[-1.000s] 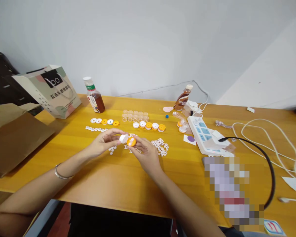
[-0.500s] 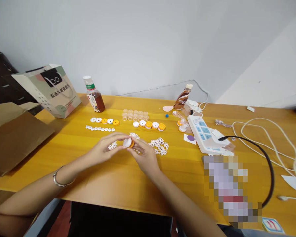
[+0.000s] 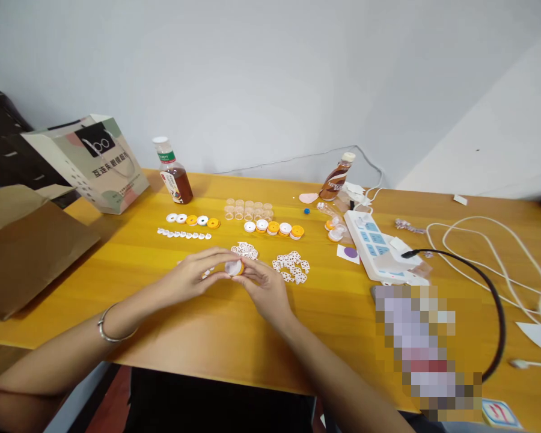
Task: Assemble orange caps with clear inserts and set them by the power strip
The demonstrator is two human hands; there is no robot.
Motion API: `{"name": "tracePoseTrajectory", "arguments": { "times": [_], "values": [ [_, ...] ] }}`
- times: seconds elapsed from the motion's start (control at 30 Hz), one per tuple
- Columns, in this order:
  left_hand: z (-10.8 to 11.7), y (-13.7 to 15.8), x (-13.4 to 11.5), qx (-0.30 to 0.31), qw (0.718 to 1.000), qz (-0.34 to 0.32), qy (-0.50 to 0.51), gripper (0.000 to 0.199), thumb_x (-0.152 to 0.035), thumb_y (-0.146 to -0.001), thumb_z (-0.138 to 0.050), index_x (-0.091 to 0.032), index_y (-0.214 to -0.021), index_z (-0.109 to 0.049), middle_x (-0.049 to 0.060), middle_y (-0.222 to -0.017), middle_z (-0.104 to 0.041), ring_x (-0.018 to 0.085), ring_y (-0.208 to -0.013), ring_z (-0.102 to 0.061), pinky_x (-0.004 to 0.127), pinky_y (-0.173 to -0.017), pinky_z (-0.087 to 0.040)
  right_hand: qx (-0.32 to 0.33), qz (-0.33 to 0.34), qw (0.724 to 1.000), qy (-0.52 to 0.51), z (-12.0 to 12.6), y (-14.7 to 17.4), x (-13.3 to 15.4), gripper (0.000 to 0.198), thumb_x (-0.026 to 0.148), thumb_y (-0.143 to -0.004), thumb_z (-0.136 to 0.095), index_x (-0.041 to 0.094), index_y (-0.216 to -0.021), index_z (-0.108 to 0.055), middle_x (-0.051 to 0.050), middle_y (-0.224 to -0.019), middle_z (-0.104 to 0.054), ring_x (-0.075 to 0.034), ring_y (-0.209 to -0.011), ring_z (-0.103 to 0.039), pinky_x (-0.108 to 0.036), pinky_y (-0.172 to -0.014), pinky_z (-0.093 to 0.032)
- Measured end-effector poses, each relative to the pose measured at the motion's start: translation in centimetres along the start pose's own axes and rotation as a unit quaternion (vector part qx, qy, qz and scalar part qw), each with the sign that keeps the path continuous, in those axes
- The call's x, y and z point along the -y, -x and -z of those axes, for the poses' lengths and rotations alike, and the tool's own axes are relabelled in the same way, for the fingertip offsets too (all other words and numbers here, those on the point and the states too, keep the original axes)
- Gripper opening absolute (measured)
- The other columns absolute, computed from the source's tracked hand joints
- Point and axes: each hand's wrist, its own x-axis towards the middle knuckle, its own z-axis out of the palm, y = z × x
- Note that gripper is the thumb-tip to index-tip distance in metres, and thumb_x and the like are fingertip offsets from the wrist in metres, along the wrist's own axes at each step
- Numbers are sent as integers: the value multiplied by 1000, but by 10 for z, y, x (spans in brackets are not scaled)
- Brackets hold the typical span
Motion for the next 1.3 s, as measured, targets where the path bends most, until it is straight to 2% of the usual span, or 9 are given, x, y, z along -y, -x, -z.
{"name": "tracePoseTrajectory", "arguments": {
  "times": [0.2, 0.53, 0.67, 0.8, 0.93, 1.03, 1.3],
  "values": [
    [0, 1, 3, 23, 1000, -17, 12, 36, -17, -87, -43, -26, -122, -48, 8, -114, -56, 20, -104, -51, 36, -89, -42, -9, -30, 999, -19, -3, 3, 1, 30, 20, -63, -70, 22, -93, -67, -1, -86, -72, -20, -83, -67, -40, -85, -52],
    [-8, 9, 12, 12, 998, 23, -52, 34, -21, -85, -45, -24, -118, -51, 8, -100, -58, 20, -90, -54, 34, -78, -44, 5, -52, 998, -20, -6, 4, -5, 29, 27, -63, -71, 21, -91, -68, -3, -88, -71, -20, -84, -66, -41, -86, -51],
    [-9, 10, 12, 13, 999, 23, -43, 33, -23, -86, -46, -25, -119, -51, 7, -98, -57, 19, -89, -54, 33, -78, -44, 12, -66, 997, -31, -6, 5, -7, 29, 24, -63, -71, 21, -92, -66, -2, -89, -71, -19, -85, -66, -40, -88, -50],
    [-6, 11, 11, 21, 1000, 17, -12, 34, -28, -85, -49, -27, -119, -51, 6, -94, -56, 18, -85, -53, 31, -75, -43, 50, -81, 995, -42, -3, 4, -7, 29, 25, -64, -70, 21, -92, -63, -2, -88, -70, -18, -84, -65, -38, -87, -49],
    [-10, 14, 15, 27, 999, 14, -16, 36, -30, -83, -52, -26, -118, -52, 6, -96, -55, 18, -86, -52, 31, -76, -42, 102, -90, 989, -62, 4, 2, -5, 36, 29, -68, -68, 23, -99, -53, -1, -86, -67, -15, -82, -64, -36, -84, -48],
    [-16, 16, 20, 32, 999, 7, -13, 38, -30, -81, -55, -26, -119, -51, 7, -100, -55, 19, -90, -52, 31, -77, -43, 108, -118, 984, -73, 7, 2, -5, 36, 32, -70, -66, 24, -100, -47, 1, -81, -65, -15, -78, -64, -35, -81, -49],
    [-22, 19, 20, 43, 999, 9, -5, 36, -32, -83, -53, -24, -118, -52, 8, -105, -57, 18, -92, -54, 31, -80, -43, 135, -164, 974, -74, 13, -1, -1, 38, 29, -68, -68, 21, -98, -46, 0, -77, -66, -14, -72, -63, -34, -78, -47]
  ]
}}
